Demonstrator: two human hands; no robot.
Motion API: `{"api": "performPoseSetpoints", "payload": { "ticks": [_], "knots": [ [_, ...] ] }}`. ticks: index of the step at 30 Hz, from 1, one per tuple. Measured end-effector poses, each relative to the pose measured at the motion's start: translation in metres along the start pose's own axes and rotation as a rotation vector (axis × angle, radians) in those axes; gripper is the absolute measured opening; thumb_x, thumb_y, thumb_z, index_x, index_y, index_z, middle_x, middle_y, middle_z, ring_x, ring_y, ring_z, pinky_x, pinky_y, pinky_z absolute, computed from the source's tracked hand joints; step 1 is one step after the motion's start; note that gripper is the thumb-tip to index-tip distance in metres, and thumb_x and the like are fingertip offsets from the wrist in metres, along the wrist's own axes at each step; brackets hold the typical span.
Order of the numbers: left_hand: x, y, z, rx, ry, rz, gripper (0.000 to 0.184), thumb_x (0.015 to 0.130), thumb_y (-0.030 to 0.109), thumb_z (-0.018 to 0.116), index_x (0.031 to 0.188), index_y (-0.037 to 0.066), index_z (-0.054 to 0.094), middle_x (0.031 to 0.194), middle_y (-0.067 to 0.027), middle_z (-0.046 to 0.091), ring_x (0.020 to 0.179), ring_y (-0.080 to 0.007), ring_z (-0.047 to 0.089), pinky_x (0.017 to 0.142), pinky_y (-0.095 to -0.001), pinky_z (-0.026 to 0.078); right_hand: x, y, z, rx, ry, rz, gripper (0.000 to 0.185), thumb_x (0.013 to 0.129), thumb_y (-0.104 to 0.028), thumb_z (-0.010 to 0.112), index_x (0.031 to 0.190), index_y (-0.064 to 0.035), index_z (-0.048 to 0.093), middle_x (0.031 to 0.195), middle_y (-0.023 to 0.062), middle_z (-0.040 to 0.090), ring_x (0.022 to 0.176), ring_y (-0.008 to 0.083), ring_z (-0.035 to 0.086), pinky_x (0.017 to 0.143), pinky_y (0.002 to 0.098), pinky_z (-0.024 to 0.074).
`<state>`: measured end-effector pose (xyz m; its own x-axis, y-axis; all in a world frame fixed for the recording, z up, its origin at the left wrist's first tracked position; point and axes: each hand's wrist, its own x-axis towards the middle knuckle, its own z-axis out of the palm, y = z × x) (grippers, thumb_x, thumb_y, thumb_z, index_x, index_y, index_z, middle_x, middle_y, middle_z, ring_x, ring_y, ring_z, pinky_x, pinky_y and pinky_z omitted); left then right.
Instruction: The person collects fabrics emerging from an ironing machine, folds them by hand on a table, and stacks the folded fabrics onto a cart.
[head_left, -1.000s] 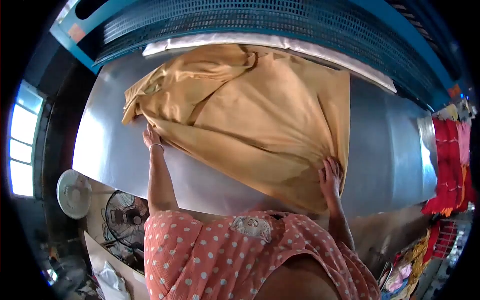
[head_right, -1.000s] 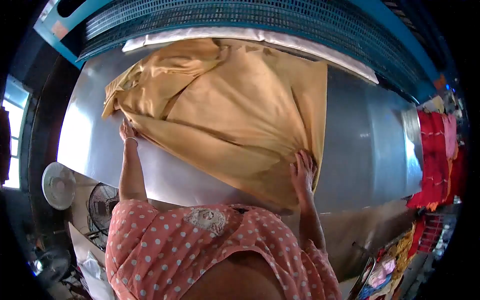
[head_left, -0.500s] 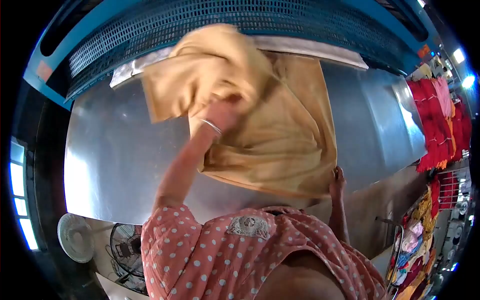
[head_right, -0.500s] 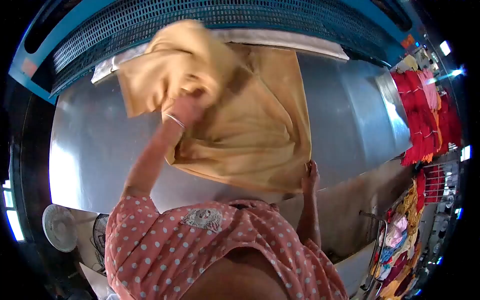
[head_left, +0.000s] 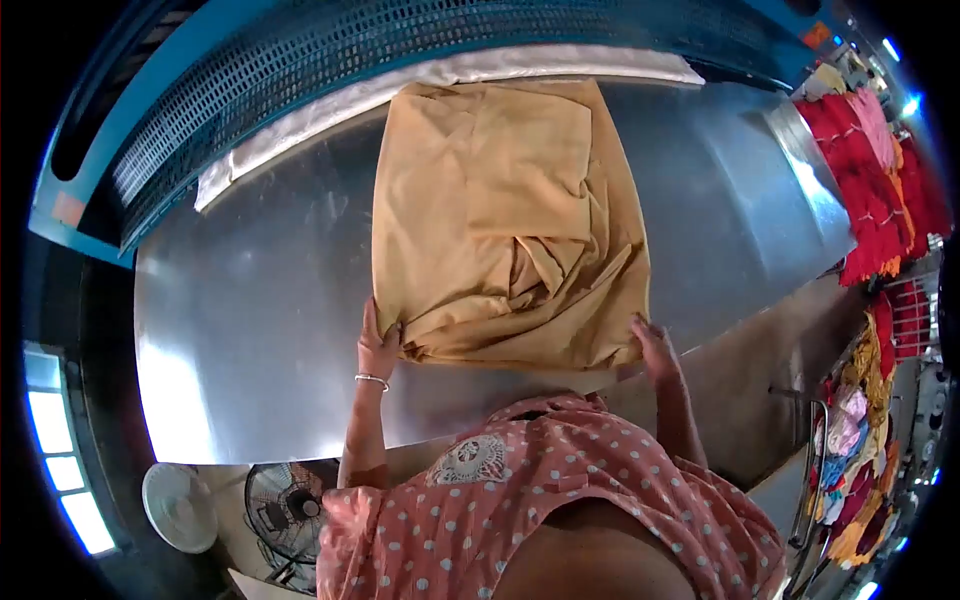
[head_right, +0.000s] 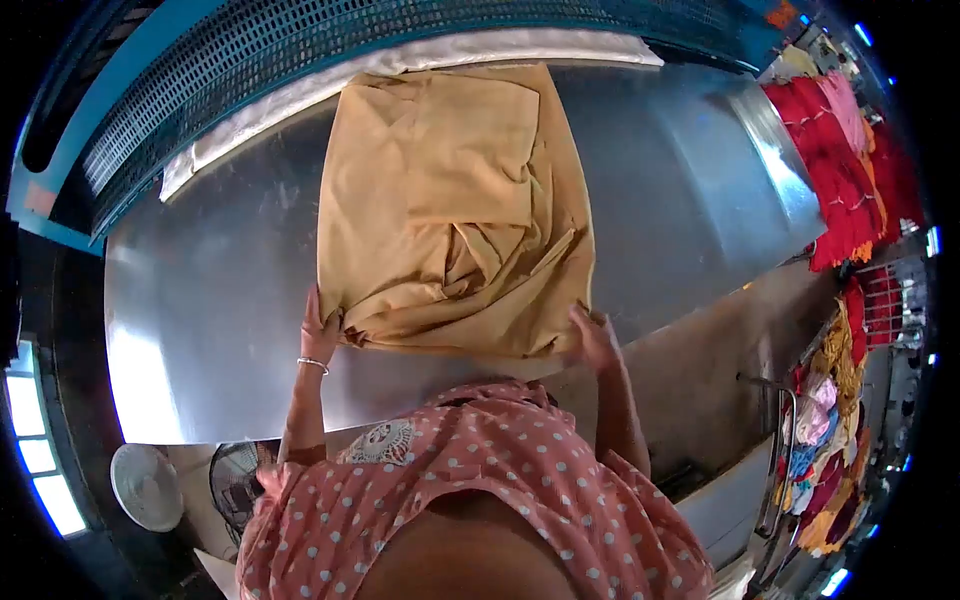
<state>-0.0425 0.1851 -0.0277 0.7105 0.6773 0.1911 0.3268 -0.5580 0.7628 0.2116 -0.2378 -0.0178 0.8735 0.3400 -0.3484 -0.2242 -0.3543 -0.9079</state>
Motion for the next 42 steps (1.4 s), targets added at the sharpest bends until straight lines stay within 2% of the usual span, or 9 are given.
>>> {"api": "performPoseSetpoints", "payload": {
  "ticks": [3, 5, 6, 10, 13, 17, 23, 27, 42],
  "knots": [
    [-0.01, 0.107, -0.048, -0.635, 0.026, -0.355, 0.059, 0.079, 0.011, 0.055, 0.134, 0.007, 0.035, 0.129, -0.0132, 0.047, 0.114, -0.0225, 0.05, 0.09, -0.0364, 0.044, 0.005, -0.043, -0.037, 0.538, 0.246, -0.061, 0.037, 0.091, -0.027, 0.049, 0.115, 0.0008, 0.053, 0.113, 0.0106, 0.054, 0.109, 0.0188, 0.05, 0.092, 0.0352, 0.041],
    [-0.02, 0.143, -0.069, -1.02, 0.096, -0.367, 0.055, 0.08, 0.015, 0.055, 0.132, 0.004, 0.038, 0.127, -0.0123, 0.048, 0.114, -0.0229, 0.05, 0.092, -0.0374, 0.044, -0.014, -0.092, -0.079, -0.554, 0.356, -0.759, 0.043, 0.089, -0.021, 0.049, 0.125, 0.0038, 0.046, 0.122, 0.0147, 0.049, 0.113, 0.0242, 0.049, 0.094, 0.0349, 0.0407],
    [-0.027, 0.146, -0.076, -1.129, 0.156, -0.216, 0.053, 0.082, 0.02, 0.055, 0.13, 0.002, 0.04, 0.126, -0.0117, 0.049, 0.112, -0.0238, 0.051, 0.091, -0.0383, 0.045, -0.01, -0.114, -0.091, -0.188, 0.35, -0.75, 0.041, 0.089, -0.02, 0.049, 0.122, 0.0041, 0.047, 0.12, 0.0138, 0.051, 0.111, 0.0225, 0.05, 0.093, 0.0349, 0.0415],
    [0.004, 0.18, -0.081, -1.121, 0.374, -0.274, 0.044, 0.089, 0.024, 0.048, 0.124, -0.002, 0.044, 0.117, -0.0134, 0.054, 0.104, -0.0234, 0.055, 0.088, -0.0361, 0.046, 0.024, -0.214, -0.101, 0.642, 0.154, -0.349, 0.042, 0.093, -0.025, 0.043, 0.124, 0.0033, 0.044, 0.121, 0.0117, 0.051, 0.108, 0.0232, 0.052, 0.092, 0.0363, 0.0429],
    [0.06, 0.166, -0.04, -0.692, 0.398, -0.093, 0.041, 0.089, 0.018, 0.051, 0.127, 0.002, 0.043, 0.116, -0.0137, 0.055, 0.101, -0.0208, 0.056, 0.085, -0.0326, 0.047, 0.145, -0.203, -0.096, -0.109, 0.018, -0.777, 0.051, 0.093, -0.035, 0.042, 0.128, 0.0036, 0.039, 0.124, 0.0139, 0.048, 0.113, 0.0244, 0.049, 0.092, 0.0381, 0.0422],
    [0.08, 0.116, 0.012, -0.673, 0.567, -0.285, 0.061, 0.08, 0.025, 0.068, 0.131, 0.009, 0.039, 0.114, -0.0115, 0.055, 0.099, -0.0185, 0.056, 0.081, -0.0296, 0.047, 0.203, -0.203, -0.063, 0.407, -0.378, -0.366, 0.064, 0.092, -0.045, 0.041, 0.134, 0.0033, 0.029, 0.129, 0.016, 0.043, 0.119, 0.0256, 0.044, 0.097, 0.0408, 0.0365],
    [0.016, 0.112, 0.068, -0.655, 0.368, -0.686, 0.066, 0.067, 0.035, 0.078, 0.119, 0.007, 0.048, 0.093, -0.0068, 0.062, 0.079, -0.018, 0.061, 0.064, -0.0262, 0.052, 0.289, -0.109, -0.054, 0.168, -0.325, 0.054, 0.084, 0.082, -0.059, 0.051, 0.135, 0.0016, 0.029, 0.135, 0.0157, 0.038, 0.122, 0.0234, 0.04, 0.1, 0.0357, 0.0318],
    [-0.018, 0.142, 0.069, -0.451, 0.1, -0.883, 0.033, 0.065, 0.032, 0.076, 0.083, 0.006, 0.069, 0.075, -0.0018, 0.065, 0.063, -0.0116, 0.059, 0.05, -0.0285, 0.05, 0.227, -0.124, 0.044, -0.125, -0.772, -0.078, 0.065, 0.086, -0.043, 0.053, 0.133, -0.0012, 0.036, 0.137, 0.0078, 0.038, 0.121, 0.0193, 0.04, 0.1, 0.0333, 0.0326],
    [-0.452, 0.214, 0.013, -1.035, 1.054, -0.817, 0.036, 0.07, 0.014, 0.071, 0.103, 0.0, 0.063, 0.093, -0.0037, 0.064, 0.083, -0.012, 0.059, 0.077, -0.0276, 0.047, -0.099, -0.115, 0.197, -0.3, -1.47, -0.077, 0.049, 0.082, -0.023, 0.057, 0.123, 0.0014, 0.045, 0.115, 0.0126, 0.053, 0.101, 0.0229, 0.054, 0.086, 0.0353, 0.0446]
  ]
}}
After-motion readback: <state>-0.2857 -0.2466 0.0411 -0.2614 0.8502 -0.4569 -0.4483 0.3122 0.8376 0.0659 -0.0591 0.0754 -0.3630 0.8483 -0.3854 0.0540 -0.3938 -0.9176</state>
